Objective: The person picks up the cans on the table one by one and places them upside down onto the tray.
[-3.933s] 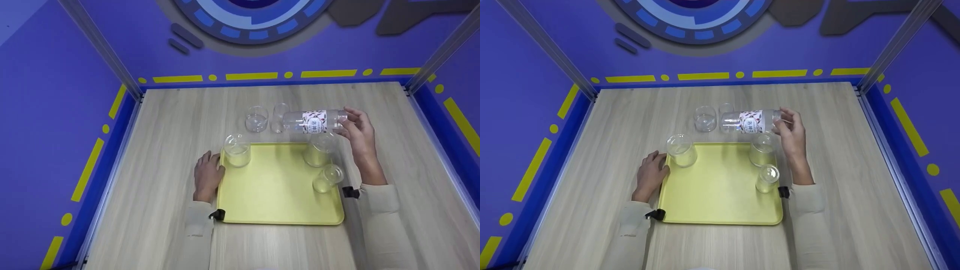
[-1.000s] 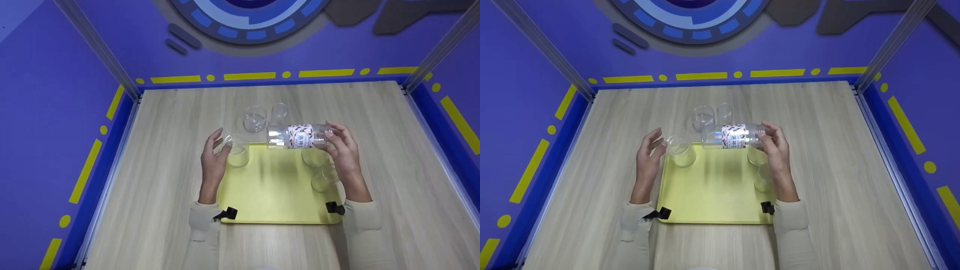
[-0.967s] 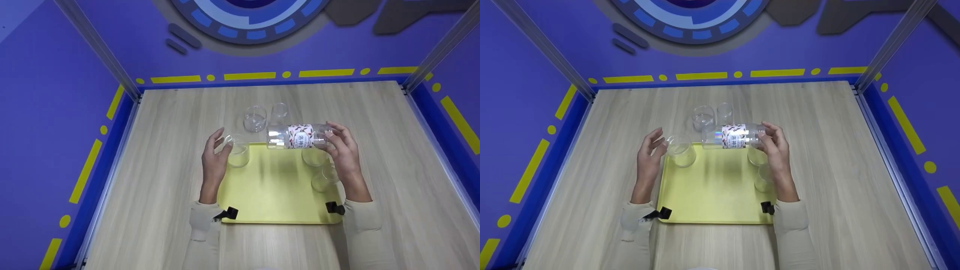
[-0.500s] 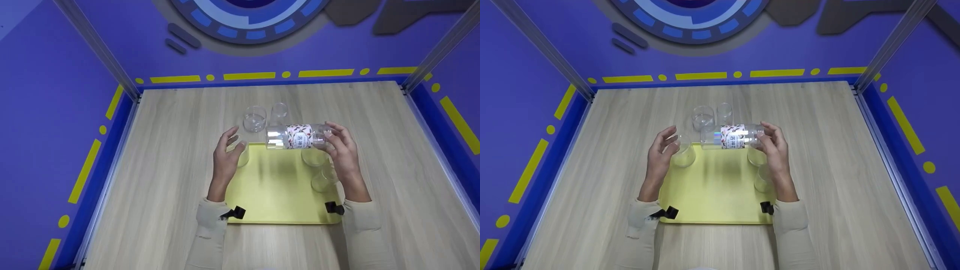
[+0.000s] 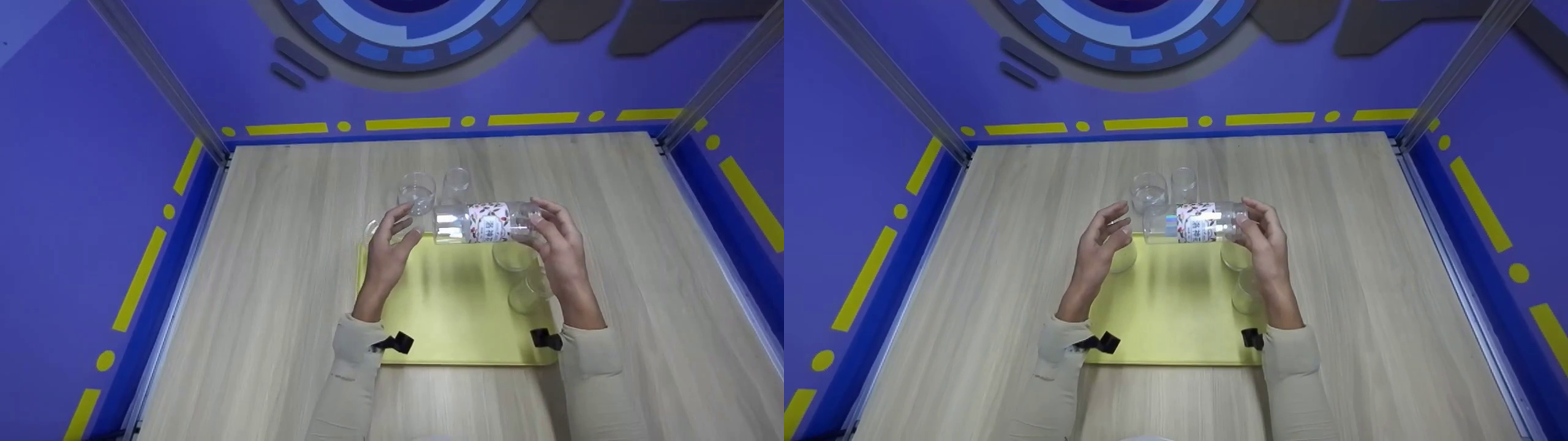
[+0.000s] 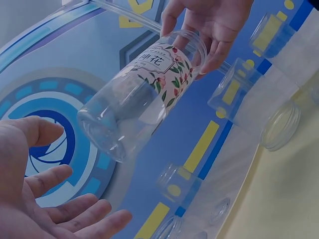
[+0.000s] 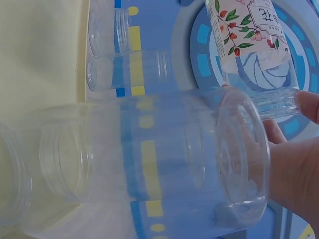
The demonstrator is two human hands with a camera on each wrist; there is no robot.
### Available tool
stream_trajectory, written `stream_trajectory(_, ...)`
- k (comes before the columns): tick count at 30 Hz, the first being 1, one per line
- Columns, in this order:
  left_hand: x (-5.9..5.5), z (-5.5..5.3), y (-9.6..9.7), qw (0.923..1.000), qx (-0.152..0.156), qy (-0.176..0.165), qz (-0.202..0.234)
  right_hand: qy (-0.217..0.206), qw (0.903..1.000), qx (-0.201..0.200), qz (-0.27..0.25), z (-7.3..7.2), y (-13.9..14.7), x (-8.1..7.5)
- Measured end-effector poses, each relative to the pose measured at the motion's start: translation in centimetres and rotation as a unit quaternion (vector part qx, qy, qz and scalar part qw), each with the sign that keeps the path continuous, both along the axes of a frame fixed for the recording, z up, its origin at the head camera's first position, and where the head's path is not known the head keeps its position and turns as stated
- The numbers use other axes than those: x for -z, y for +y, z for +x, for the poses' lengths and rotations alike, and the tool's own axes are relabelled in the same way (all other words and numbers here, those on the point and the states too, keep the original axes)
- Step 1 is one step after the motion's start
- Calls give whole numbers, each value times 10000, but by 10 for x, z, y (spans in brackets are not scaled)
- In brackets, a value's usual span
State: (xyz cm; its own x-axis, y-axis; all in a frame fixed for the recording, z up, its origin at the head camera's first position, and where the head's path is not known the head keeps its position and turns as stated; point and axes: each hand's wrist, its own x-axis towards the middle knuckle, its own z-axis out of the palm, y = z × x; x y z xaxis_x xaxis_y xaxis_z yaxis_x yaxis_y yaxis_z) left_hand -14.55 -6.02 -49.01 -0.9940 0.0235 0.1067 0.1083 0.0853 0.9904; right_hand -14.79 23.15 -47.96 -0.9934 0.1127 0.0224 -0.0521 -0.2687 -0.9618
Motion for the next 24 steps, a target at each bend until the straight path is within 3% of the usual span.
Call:
stream_trajectory(15, -3, -7, 20, 9990, 337, 176, 233, 64, 9999, -80, -18, -1, -1, 0)
stream_trajectory(24, -4, -9, 27, 9960, 556, -2, 706, 35, 10000, -41, 12, -1, -3, 0)
